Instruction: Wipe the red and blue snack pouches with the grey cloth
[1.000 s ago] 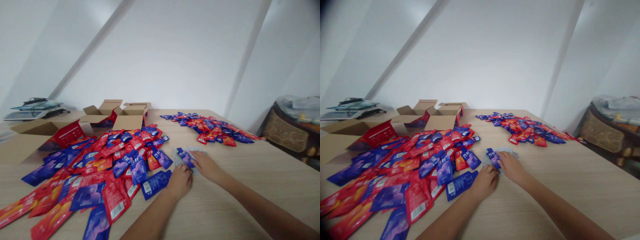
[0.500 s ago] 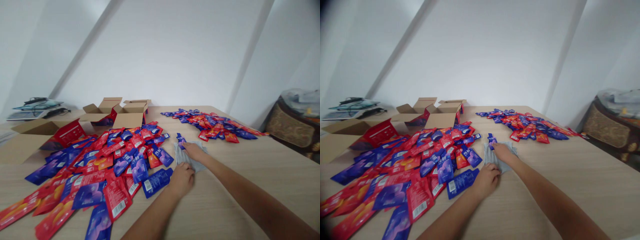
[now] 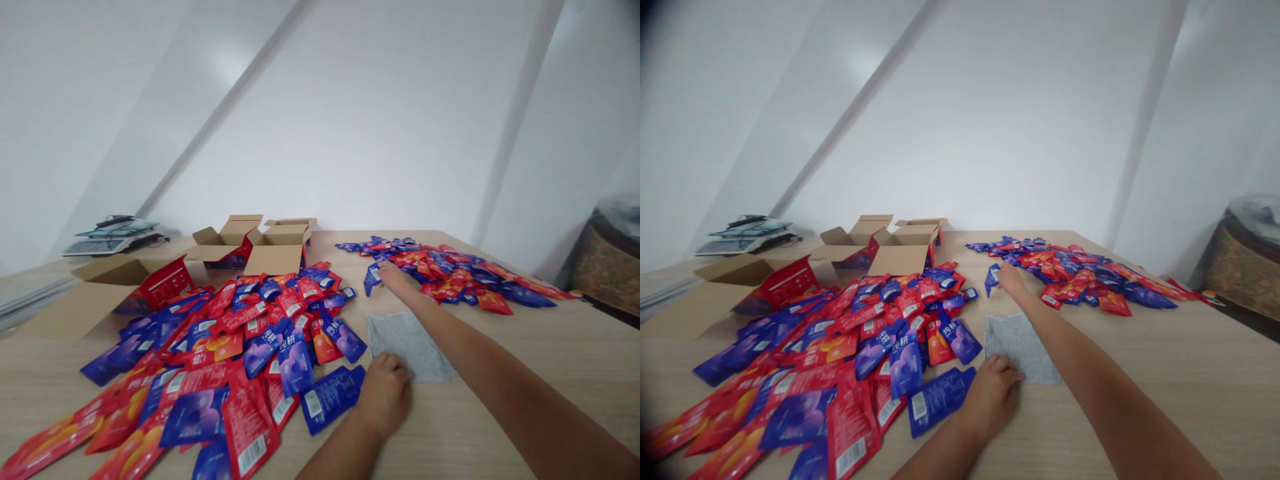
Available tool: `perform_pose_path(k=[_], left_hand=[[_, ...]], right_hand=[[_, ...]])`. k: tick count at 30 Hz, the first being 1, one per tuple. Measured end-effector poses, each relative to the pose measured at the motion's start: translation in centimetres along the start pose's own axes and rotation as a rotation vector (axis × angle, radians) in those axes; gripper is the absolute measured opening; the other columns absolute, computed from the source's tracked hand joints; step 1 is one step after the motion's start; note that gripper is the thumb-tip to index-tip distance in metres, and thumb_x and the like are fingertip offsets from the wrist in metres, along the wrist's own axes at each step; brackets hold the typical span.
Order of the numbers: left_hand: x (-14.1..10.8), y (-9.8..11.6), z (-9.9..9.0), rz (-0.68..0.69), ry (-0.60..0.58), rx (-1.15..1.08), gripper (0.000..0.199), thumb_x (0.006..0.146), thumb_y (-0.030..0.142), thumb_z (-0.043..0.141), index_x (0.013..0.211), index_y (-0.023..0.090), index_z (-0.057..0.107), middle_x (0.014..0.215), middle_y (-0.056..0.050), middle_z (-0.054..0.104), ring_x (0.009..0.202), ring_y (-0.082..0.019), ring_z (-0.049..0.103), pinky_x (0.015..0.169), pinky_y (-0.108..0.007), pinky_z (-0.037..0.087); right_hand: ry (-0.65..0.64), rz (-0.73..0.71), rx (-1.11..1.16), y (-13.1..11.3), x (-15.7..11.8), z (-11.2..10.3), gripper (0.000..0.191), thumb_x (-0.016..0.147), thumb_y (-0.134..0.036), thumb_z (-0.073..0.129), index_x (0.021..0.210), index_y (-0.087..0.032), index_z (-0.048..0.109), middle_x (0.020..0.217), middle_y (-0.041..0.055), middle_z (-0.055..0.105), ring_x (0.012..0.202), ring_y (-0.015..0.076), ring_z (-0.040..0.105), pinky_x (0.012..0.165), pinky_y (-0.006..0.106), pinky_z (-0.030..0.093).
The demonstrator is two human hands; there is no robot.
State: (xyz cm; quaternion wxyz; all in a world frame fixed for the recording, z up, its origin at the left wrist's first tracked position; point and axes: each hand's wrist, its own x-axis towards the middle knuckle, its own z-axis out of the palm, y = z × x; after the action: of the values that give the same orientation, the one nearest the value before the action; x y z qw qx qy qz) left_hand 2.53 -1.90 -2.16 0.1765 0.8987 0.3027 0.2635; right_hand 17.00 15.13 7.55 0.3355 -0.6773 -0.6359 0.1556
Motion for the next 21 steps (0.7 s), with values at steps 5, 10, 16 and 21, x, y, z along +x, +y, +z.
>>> perform_pose_path(k=[5,10,16,21], left_hand=[[0.1,-0.1,-0.1,-0.008,-0.002,-0.025,0.036,0.073,0.006,0.049,0.101,0.018,0.067,0.100,-0.006,0.062,0.096,-0.020,0.050,0.087,-0.032,0.043],[0.1,-0.2,-0.1,0.015,-0.001,-0.038,0.034,0.075,0.006,0.048,0.100,0.019,0.066,0.101,-0.005,0.062,0.097,-0.020,0.050,0.088,-0.033,0.042],[0.3,0.0,-0.4,-0.001,-0.007,-0.028,0.036,0.074,0.003,0.045,0.099,0.020,0.066,0.100,-0.004,0.062,0.098,-0.019,0.050,0.089,-0.033,0.042],[0.2,0.2,-0.7,0.005,-0.014,-0.022,0.039,0.072,0.002,0.045,0.099,0.020,0.066,0.102,-0.004,0.062,0.098,-0.018,0.050,0.090,-0.032,0.042]], right_hand=[[-0.068,-0.136,0.169,-2.5,2.3,1.7,0.034,0.095,-0.035,0.034,0.119,-0.018,0.051,0.113,0.0094,0.063,0.097,0.0146,0.063,0.083,0.030,0.050],[-0.008,0.056,-0.123,3.4,0.4,0.6,0.039,0.087,-0.022,0.044,0.124,-0.013,0.049,0.129,0.0166,0.052,0.121,0.0229,0.047,0.102,0.039,0.035],[0.078,0.232,-0.551,12.0,-4.4,-2.4,0.041,0.081,-0.014,0.048,0.120,0.000,0.051,0.117,0.0305,0.055,0.118,0.0360,0.049,0.094,0.053,0.035],[0.100,0.181,-0.733,14.3,-6.0,-3.6,0.036,0.087,-0.008,0.034,0.117,0.001,0.052,0.104,0.0298,0.062,0.109,0.0324,0.057,0.087,0.046,0.041]])
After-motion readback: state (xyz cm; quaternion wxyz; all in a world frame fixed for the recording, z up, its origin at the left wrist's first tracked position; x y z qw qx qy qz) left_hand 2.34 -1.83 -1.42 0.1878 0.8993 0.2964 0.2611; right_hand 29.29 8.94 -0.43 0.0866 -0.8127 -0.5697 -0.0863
